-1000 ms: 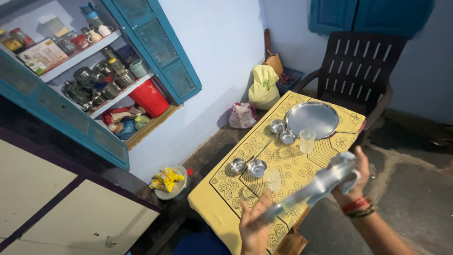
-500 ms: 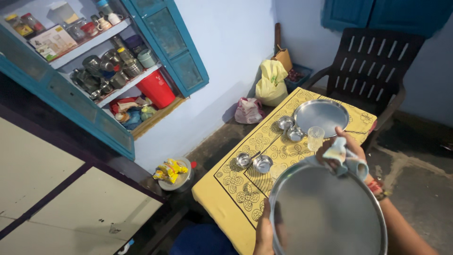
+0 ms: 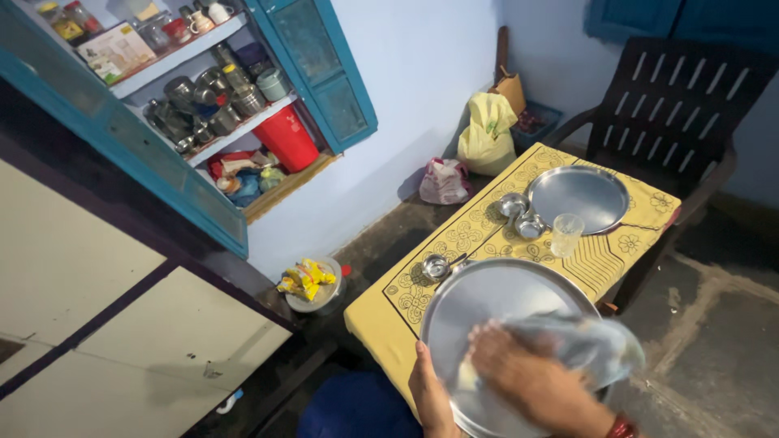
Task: The person wipes metal plates, bowls, and glasses with a cloth, handling them one at a time and placing them back on the table.
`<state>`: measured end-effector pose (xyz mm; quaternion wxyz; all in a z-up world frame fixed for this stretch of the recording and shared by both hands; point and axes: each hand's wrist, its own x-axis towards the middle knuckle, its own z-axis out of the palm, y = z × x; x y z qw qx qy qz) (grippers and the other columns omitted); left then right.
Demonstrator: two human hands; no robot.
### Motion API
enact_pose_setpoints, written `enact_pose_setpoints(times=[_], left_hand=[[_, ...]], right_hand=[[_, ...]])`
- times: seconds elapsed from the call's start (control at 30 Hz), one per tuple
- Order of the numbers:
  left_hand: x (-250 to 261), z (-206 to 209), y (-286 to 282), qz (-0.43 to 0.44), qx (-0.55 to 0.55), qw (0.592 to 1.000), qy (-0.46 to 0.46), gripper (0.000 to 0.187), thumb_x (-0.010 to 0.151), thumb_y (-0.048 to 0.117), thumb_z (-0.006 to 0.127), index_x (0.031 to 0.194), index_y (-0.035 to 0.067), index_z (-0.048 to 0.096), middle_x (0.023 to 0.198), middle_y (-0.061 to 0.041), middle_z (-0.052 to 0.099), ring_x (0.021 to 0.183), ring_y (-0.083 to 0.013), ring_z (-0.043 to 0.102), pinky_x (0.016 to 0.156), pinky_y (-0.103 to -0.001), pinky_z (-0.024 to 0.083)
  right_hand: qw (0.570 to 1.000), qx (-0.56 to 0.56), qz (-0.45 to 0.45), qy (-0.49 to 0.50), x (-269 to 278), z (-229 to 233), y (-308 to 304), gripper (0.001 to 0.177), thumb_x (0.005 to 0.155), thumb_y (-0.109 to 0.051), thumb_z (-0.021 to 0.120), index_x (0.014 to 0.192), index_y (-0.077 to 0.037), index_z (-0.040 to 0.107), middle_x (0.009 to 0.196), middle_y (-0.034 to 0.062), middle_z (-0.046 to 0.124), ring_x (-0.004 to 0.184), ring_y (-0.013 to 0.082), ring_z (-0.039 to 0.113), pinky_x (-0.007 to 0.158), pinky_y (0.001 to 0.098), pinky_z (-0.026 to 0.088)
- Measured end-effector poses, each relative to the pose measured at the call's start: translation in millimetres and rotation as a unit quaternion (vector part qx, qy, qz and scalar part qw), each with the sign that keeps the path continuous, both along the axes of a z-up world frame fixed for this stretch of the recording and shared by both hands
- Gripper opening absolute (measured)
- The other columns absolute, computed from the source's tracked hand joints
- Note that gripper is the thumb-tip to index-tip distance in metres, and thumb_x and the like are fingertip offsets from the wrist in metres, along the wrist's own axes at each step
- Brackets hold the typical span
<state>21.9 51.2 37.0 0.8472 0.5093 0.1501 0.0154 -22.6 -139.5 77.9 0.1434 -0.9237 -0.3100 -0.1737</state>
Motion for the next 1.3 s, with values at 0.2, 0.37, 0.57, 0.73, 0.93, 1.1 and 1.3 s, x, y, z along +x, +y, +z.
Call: enact_pose_setpoints(times=[0.2,0.37,0.57,0.73,0.93,1.1,1.3], left_hand=[[-5.4,-25.3,2.3,0.044,0.138,0.989,-0.024,0.059,0.099,0.045,0.051,0.118,-0.007,0.073,0.105,-0.017,0.079,0.090,-0.0213,0.070,0.078,-0.032,0.053],[-2.8,-36.1,20.8,0.112,0.168,0.978,-0.057,0.052,0.099,0.038,0.056,0.112,-0.009,0.075,0.100,-0.016,0.081,0.087,-0.0203,0.070,0.078,-0.031,0.055],[2.3,-24.8,52.9,0.187,0.114,0.976,-0.011,0.053,0.100,0.038,0.054,0.111,-0.011,0.072,0.101,-0.019,0.079,0.086,-0.0247,0.073,0.077,-0.034,0.057],[9.3,-42.1,60.3,0.193,0.036,0.978,0.073,0.053,0.101,0.039,0.051,0.117,-0.008,0.069,0.109,-0.021,0.077,0.089,-0.0265,0.075,0.077,-0.037,0.058],[-0.4,-100.4,58.4,0.163,0.132,0.978,0.023,0.054,0.100,0.040,0.055,0.117,-0.008,0.071,0.113,-0.020,0.078,0.095,-0.0218,0.073,0.080,-0.034,0.057],[-5.0,-100.8,87.6,0.179,0.069,0.976,0.104,0.057,0.098,0.042,0.055,0.116,-0.009,0.072,0.101,-0.022,0.080,0.084,-0.0295,0.077,0.074,-0.040,0.061],[8.2,-69.8,115.9,0.196,0.049,0.959,0.197,0.061,0.099,0.048,0.048,0.120,-0.005,0.070,0.110,-0.021,0.077,0.090,-0.0324,0.076,0.076,-0.043,0.061]], right_hand=[[0.980,0.130,0.148,-0.002,39.7,-24.4,47.6,0.056,0.099,-0.023,0.058,0.154,-0.017,0.049,0.169,0.0094,0.031,0.159,0.0330,0.017,0.128,0.0518,0.010],[0.986,0.162,0.011,-0.036,88.6,-23.8,22.2,0.057,0.098,-0.026,0.052,0.153,-0.013,0.045,0.167,0.0115,0.029,0.157,0.0334,0.017,0.126,0.0537,0.011],[0.983,0.149,-0.097,0.048,58.9,-77.4,51.3,0.060,0.101,-0.030,0.047,0.155,-0.006,0.036,0.167,0.0223,0.015,0.154,0.0410,0.009,0.119,0.0584,0.013],[0.953,-0.093,0.031,0.287,21.3,-52.5,85.5,0.056,0.106,-0.038,0.045,0.159,-0.021,0.036,0.168,0.0129,0.016,0.157,0.0359,0.007,0.122,0.0606,0.010],[0.984,-0.047,0.061,0.160,69.5,-39.9,113.1,0.059,0.102,-0.037,0.045,0.157,-0.019,0.035,0.169,0.0090,0.017,0.156,0.0311,0.009,0.119,0.0609,0.011],[0.979,-0.024,-0.084,0.183,98.4,-57.3,92.8,0.059,0.104,-0.037,0.041,0.159,-0.023,0.026,0.171,0.0036,0.018,0.154,0.0259,0.008,0.119,0.0582,0.008],[0.954,-0.150,-0.116,0.233,82.3,-131.5,74.3,0.071,0.099,-0.035,0.046,0.162,-0.013,0.022,0.170,0.0113,0.021,0.150,0.0235,0.018,0.115,0.0536,0.025]])
